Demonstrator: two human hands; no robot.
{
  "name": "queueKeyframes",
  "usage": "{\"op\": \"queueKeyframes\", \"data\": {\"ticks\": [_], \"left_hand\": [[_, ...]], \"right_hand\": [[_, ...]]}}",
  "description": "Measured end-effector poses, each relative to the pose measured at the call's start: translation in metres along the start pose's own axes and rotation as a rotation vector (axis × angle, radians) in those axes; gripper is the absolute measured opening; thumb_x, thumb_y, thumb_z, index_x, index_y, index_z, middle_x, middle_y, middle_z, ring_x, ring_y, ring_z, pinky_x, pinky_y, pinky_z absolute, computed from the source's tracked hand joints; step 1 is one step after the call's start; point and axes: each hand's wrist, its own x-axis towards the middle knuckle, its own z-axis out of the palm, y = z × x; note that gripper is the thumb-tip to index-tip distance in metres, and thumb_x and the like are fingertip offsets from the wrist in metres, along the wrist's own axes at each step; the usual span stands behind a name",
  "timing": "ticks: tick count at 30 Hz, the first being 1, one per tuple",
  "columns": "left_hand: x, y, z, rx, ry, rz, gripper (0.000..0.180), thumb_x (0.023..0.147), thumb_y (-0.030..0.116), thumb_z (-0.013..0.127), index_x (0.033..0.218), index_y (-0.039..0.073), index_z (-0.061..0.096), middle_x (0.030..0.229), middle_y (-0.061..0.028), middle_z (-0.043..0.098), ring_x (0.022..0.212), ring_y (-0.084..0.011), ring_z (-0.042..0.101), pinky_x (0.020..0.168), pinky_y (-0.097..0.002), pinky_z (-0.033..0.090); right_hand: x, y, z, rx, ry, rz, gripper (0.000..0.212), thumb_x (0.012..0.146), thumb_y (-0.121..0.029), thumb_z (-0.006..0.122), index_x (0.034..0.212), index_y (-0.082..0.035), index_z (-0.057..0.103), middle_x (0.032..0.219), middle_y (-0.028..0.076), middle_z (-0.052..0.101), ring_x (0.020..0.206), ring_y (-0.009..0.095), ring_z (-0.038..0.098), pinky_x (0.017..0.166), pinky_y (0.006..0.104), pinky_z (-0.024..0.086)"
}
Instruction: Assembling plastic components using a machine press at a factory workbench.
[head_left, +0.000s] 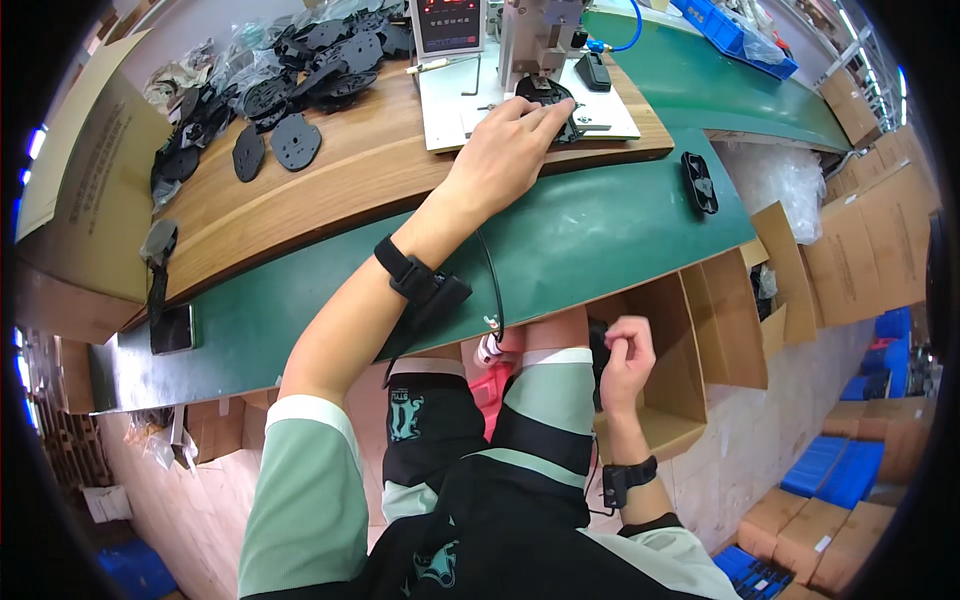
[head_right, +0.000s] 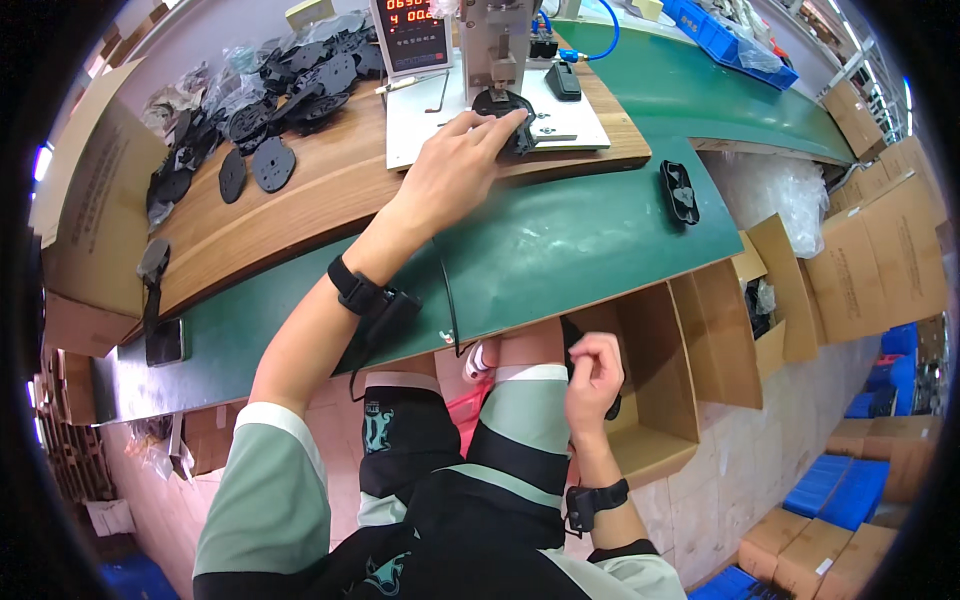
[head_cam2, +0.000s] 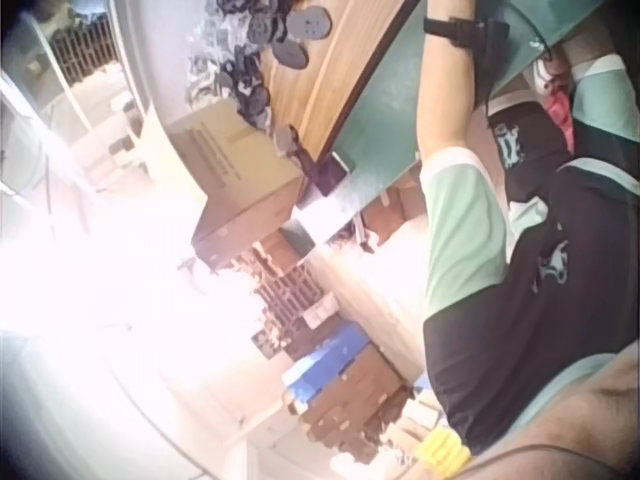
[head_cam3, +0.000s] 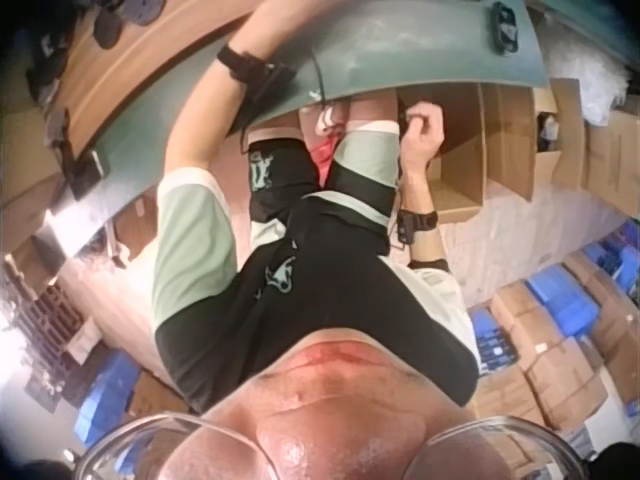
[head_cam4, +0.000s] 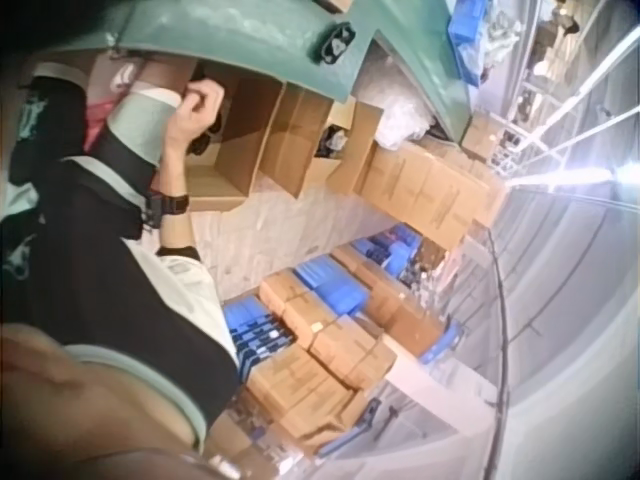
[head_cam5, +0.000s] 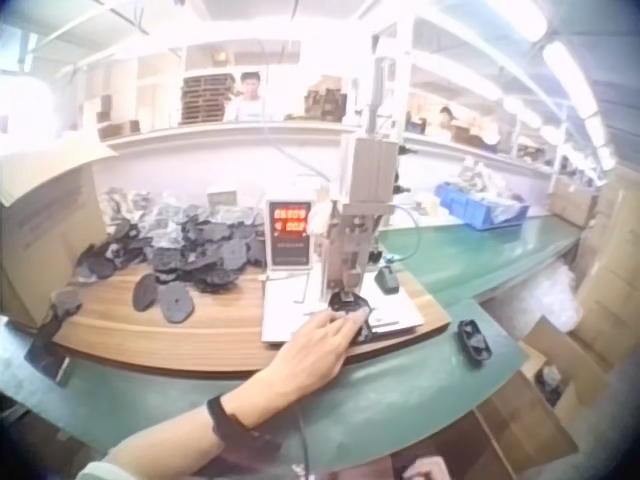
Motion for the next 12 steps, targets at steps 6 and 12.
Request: {"op": "queueKeyframes", "data": {"ticks": [6,12], "left_hand": [[0.003,0.008,-0.002,0.100,0.066,0.004,0.059,0.083,-0.005,0.062,0.141,0.001,0.052,0.123,-0.0177,0.059,0.102,-0.0347,0.063,0.090,-0.0435,0.054],[0.001,0.004,0.000,-0.063,0.067,-0.068,0.071,0.080,0.001,0.071,0.146,0.004,0.045,0.120,-0.0165,0.053,0.102,-0.0360,0.063,0.088,-0.0446,0.055]], "right_hand": [[0.117,-0.123,0.058,-0.418,-0.149,-0.568,0.046,0.079,0.004,0.071,0.123,-0.005,0.063,0.130,0.016,0.060,0.118,0.035,0.058,0.094,0.0415,0.051],[0.208,-0.097,0.114,-0.731,-0.351,-0.696,0.065,0.077,-0.002,0.076,0.140,-0.009,0.057,0.147,0.018,0.051,0.138,0.037,0.048,0.115,0.0470,0.040]]}}
